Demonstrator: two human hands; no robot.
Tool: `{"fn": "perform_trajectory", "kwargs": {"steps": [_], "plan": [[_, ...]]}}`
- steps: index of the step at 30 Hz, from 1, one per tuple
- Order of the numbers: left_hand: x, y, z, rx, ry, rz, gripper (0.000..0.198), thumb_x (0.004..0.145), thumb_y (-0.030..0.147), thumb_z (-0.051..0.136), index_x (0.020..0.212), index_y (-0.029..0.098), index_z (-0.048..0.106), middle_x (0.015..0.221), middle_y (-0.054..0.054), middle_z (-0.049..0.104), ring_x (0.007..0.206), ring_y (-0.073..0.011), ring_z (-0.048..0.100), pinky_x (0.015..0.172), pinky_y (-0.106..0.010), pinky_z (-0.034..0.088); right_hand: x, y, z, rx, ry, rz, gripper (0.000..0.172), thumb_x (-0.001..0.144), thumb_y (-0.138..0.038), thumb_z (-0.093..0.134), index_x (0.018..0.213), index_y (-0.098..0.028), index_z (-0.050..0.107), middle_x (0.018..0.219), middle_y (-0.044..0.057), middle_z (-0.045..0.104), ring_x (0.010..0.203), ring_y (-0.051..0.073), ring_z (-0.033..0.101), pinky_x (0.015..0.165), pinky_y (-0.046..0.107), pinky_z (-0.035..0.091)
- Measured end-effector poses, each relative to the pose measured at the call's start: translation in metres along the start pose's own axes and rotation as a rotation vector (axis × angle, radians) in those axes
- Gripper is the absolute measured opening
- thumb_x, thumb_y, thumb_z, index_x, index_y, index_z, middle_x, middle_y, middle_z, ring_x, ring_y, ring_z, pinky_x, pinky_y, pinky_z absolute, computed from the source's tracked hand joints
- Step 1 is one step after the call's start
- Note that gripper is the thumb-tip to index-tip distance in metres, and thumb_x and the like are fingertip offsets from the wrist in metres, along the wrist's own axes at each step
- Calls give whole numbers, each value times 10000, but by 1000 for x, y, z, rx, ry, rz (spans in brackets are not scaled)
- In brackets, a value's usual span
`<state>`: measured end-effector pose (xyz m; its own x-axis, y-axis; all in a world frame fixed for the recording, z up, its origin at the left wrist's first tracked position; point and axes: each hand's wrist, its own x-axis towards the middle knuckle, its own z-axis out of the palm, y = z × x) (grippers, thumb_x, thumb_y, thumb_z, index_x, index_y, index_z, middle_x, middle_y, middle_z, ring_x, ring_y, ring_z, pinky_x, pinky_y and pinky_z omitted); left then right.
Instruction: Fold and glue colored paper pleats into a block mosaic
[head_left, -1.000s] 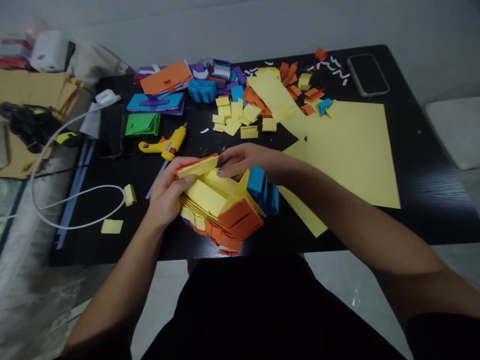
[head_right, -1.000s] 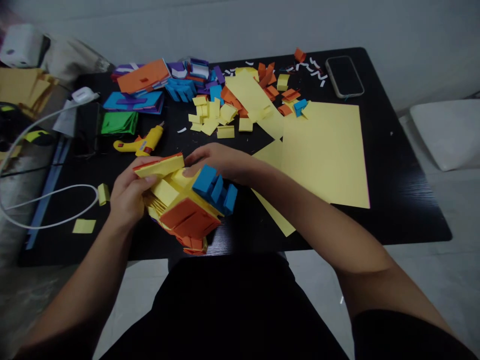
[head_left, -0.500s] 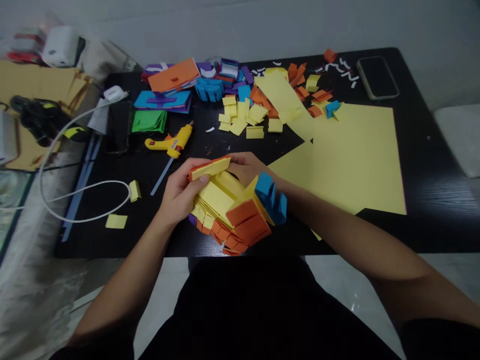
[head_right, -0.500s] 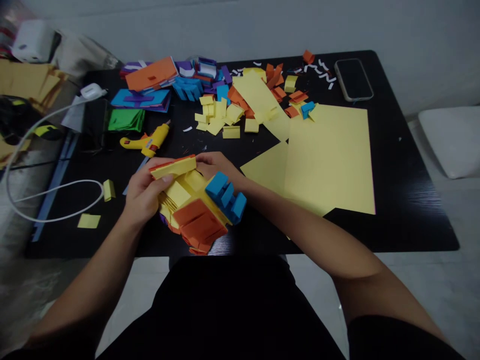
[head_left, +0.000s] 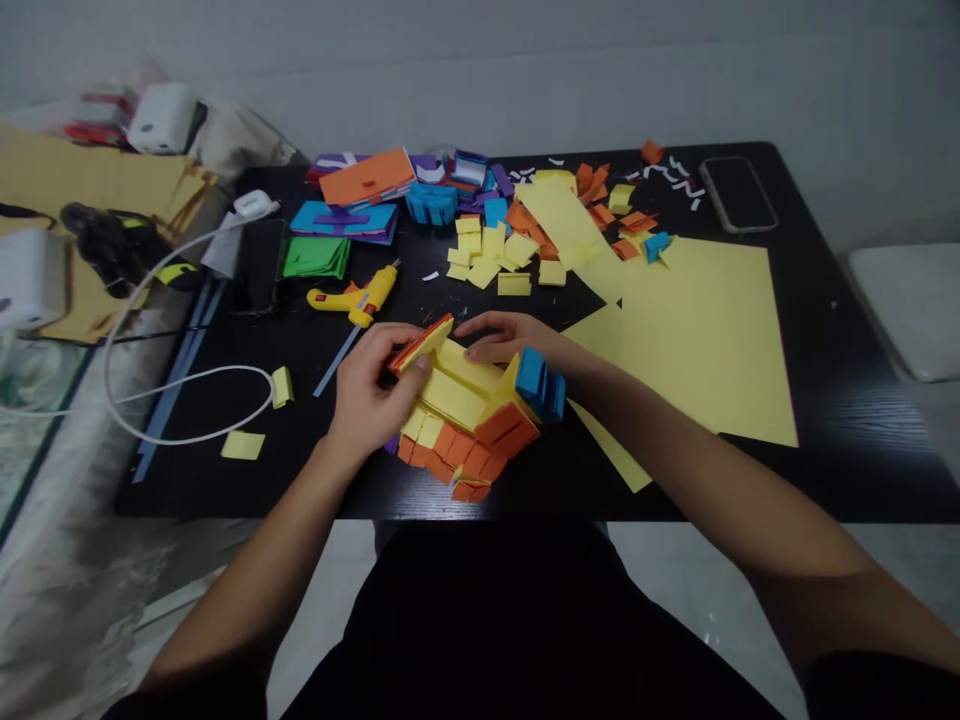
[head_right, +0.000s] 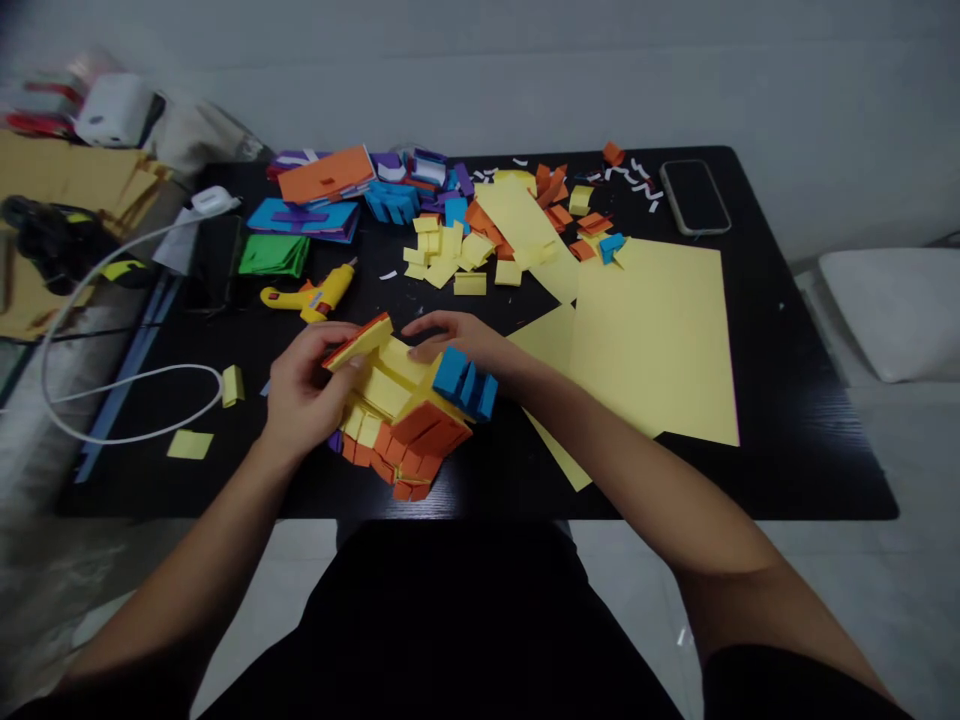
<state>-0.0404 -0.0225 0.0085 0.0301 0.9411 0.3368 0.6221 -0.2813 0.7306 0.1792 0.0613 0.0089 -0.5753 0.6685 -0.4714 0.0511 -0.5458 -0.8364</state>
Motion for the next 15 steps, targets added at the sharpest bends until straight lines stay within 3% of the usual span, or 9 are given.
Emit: {"fn": "perform_trajectory", "kwargs": {"steps": [3, 6, 9, 12, 15], "plan": [[-2, 3, -1, 93, 15, 11, 153, 966, 314, 597, 1073, 228, 665, 1044, -45, 731, 928, -216, 664, 856, -378, 541, -15, -10, -6, -156, 47, -183, 147, 928, -245, 762, 1064, -189, 768, 1018, 67, 821, 894, 178, 751, 901, 346, 600], [-5, 5, -2, 134, 8, 13, 147, 981, 307, 586, 1071, 215, 658, 1007, -50, 711, 878, -207, 643, 805, -358, 521, -43, -21, 0, -446, 123, -428, 244, 988, -424, 710, 1078, -207, 777, 1112, 82, 813, 1070, 223, 740, 983, 370, 562], [-6, 7, -2, 158, -34, -7, 187, 1006, 335, 560, 1107, 211, 657, 1021, -58, 706, 878, -215, 643, 793, -356, 519, -72, -24, 17, -790, 135, -631, 288, 971, -429, 738, 1148, -202, 756, 1196, 82, 790, 1125, 244, 716, 1022, 400, 526], [-7, 7, -3, 156, -68, -49, 230, 1031, 363, 518, 1126, 216, 665, 1039, -62, 718, 906, -227, 654, 823, -366, 525, -87, -19, 31, -1178, 63, -665, 307, 922, -317, 793, 1171, -146, 738, 1229, 131, 752, 1160, 288, 677, 1036, 444, 484], [-7, 5, -6, 161, -77, -91, 236, 1032, 368, 512, 1096, 214, 680, 990, -53, 716, 867, -221, 654, 808, -358, 521, -93, -11, 34, -1376, 20, -593, 174, 964, -272, 726, 1063, -131, 751, 1058, 118, 751, 990, 260, 679, 929, 407, 480]]}}
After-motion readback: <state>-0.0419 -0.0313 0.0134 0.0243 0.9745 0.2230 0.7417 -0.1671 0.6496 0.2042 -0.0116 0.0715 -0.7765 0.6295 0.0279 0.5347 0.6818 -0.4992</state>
